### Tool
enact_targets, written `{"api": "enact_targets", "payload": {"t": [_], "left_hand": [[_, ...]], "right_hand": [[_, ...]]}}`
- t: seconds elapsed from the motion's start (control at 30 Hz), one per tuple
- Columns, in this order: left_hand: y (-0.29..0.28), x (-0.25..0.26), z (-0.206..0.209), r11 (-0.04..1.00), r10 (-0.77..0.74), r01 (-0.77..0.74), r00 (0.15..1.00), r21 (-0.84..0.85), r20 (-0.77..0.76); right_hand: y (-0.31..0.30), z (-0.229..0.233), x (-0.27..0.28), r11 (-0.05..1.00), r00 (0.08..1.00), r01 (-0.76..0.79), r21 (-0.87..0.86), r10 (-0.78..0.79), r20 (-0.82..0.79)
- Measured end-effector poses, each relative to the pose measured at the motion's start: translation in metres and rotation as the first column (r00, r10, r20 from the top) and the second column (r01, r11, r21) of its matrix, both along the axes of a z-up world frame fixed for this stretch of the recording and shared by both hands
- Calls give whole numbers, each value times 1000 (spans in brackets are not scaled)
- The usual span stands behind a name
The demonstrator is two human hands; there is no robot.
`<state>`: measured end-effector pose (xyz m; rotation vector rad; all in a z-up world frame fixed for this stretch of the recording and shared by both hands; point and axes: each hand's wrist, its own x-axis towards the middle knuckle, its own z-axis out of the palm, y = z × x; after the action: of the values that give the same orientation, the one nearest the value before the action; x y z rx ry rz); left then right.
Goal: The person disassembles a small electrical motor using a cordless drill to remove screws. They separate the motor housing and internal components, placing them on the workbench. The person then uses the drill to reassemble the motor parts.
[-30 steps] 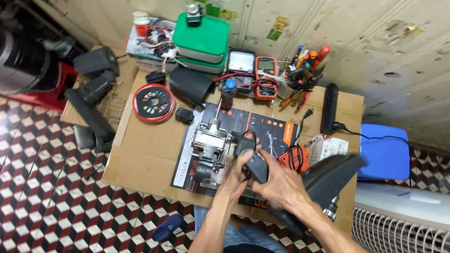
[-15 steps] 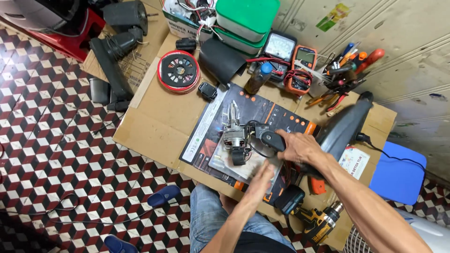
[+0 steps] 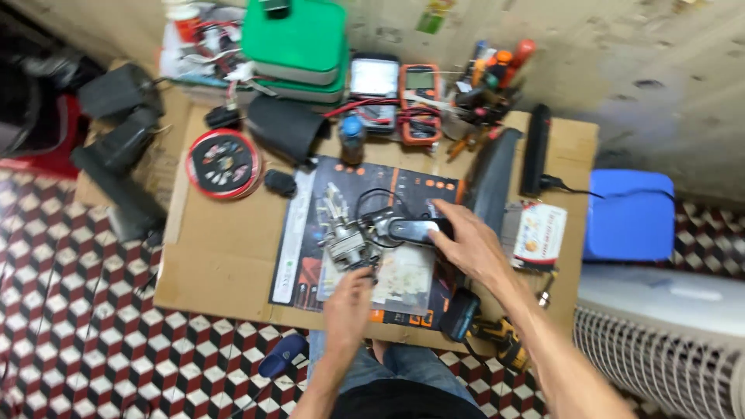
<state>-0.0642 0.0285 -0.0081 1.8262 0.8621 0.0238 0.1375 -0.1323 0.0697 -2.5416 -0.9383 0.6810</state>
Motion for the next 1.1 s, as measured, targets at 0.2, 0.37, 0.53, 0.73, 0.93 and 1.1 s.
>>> {"api": "enact_targets", "payload": {"t": [0.2, 0.37, 0.53, 0.73, 0.93, 1.1], "left_hand": [[36, -29, -45, 931, 151, -187, 979, -313, -135], [34, -20, -61, 468, 185, -457, 888, -757, -422], [30, -6, -87, 379, 185, -495, 868, -782, -461], [35, -4, -75, 296, 349, -485, 857, -823, -379], [16, 12, -46, 362, 414, -481, 851, -799, -325], [4, 15, -60, 427, 434, -432, 869, -794, -239]], "right_hand": [[-114, -3, -101, 445, 486, 868, 219, -852, -193], [-212, -139, -204, -181, -125, 983, 40, -807, -577], [-187, -144, -207, -459, -562, 804, -380, -373, -739], [-197, -284, -174, -510, -666, 669, -541, -89, -740], [-211, -295, -164, -617, -621, 678, -401, -188, -761], [-271, -264, -176, -550, -450, 810, -203, -362, -816]]}}
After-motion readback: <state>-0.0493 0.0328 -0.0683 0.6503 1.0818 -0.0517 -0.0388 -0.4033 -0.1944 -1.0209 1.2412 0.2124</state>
